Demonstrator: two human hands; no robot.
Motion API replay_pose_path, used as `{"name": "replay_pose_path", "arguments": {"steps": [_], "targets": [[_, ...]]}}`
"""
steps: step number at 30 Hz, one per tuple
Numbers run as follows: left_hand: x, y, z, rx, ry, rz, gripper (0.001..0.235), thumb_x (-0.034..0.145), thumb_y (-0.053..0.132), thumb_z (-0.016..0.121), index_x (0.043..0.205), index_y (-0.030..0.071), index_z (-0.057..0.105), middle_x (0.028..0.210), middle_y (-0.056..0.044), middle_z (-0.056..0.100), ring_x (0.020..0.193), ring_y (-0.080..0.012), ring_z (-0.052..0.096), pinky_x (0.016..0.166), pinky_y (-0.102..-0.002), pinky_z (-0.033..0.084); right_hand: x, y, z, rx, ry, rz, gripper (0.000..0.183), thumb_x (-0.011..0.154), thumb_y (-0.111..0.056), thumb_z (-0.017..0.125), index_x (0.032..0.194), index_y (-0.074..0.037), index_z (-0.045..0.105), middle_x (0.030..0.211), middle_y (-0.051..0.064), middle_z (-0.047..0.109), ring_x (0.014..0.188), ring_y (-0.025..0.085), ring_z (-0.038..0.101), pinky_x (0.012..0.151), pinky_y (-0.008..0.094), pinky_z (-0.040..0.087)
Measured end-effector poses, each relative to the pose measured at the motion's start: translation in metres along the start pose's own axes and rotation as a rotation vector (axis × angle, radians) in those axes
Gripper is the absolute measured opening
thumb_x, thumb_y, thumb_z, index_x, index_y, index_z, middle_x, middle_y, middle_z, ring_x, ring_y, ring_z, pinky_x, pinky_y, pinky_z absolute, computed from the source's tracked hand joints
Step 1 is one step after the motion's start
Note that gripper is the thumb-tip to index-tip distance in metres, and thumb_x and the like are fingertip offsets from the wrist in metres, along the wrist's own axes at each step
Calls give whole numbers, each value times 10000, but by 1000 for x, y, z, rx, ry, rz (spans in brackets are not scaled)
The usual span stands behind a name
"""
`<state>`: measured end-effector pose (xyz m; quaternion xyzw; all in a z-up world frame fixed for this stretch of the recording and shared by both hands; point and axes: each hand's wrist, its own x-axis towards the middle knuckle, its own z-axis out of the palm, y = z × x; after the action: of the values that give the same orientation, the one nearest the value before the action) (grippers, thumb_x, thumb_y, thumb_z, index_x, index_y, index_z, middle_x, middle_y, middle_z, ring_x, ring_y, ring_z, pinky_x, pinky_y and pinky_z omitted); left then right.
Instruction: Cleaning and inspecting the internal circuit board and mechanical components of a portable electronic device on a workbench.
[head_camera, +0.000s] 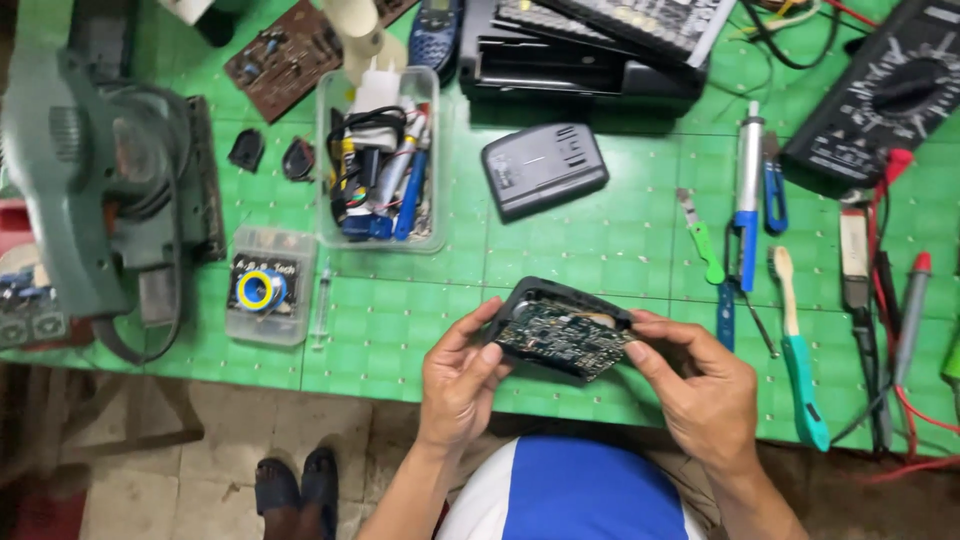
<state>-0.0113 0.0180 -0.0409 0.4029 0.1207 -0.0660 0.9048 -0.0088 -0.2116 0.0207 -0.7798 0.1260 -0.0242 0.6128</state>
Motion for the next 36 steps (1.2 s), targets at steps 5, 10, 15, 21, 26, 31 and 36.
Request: {"name": "replay_pose_path", "arguments": {"steps": [5, 10, 15, 21, 26, 31, 36], "targets": [[1, 4, 1, 43, 28, -38, 558, 932, 29, 689, 1453, -78, 520, 1141, -172, 732, 747, -94, 674, 719, -213, 623, 2, -5, -1, -6, 20, -9, 187, 851, -39, 772, 1031, -6, 732, 1129, 168, 780, 1106, 207, 749, 1056, 268, 561], [3, 5, 3, 36, 73, -75, 536, 931, 15, 653, 1441, -75, 513, 1419, -205, 599, 938, -154, 689, 756, -237, 644, 4, -6, -2, -28, 26, -20, 192, 843, -64, 788, 1027, -32, 741, 1122, 151, 789, 1100, 198, 757, 1047, 264, 556], [4, 5, 3, 19, 85, -60, 523, 943, 5, 628, 1439, -95, 498, 1427, -206, 587, 988, -185, 702, 750, -245, 655, 7, -10, -2, -70, 17, -39, 160, 852, -96, 788, 1001, -54, 747, 1111, 127, 796, 1098, 188, 759, 1048, 268, 542], [5, 7, 4, 14, 91, -68, 525, 950, 15, 623, 1450, -88, 497, 1385, -206, 602, 950, -164, 686, 722, -233, 653, 7, -11, 0, 4, 36, 3, 186, 849, -65, 792, 1011, -51, 703, 1071, 109, 791, 1043, 172, 763, 994, 255, 588], [5, 6, 5, 20, 101, -61, 530, 945, 13, 629, 1448, -94, 497, 1377, -195, 603, 921, -142, 680, 714, -236, 656, 9, -10, -1, 43, 15, 18, 351, 834, -84, 800, 1142, -22, 644, 1092, 101, 779, 975, 172, 758, 933, 253, 609], [5, 7, 6, 2, 94, -62, 532, 948, 8, 625, 1451, -99, 489, 1371, -202, 603, 915, -151, 689, 720, -232, 658, 11, -7, -1, 72, -78, 136, 482, 842, -169, 760, 1291, -47, 637, 1240, 126, 744, 1151, 212, 734, 1041, 293, 583], [6, 6, 5, -28, 104, -80, 521, 961, 31, 619, 1456, -82, 499, 1231, -181, 651, 886, -176, 699, 718, -266, 660, 12, -15, 3, 44, -128, 274, 470, 847, -222, 759, 1302, -112, 718, 1072, 45, 806, 1021, 107, 717, 948, 223, 595]]}}
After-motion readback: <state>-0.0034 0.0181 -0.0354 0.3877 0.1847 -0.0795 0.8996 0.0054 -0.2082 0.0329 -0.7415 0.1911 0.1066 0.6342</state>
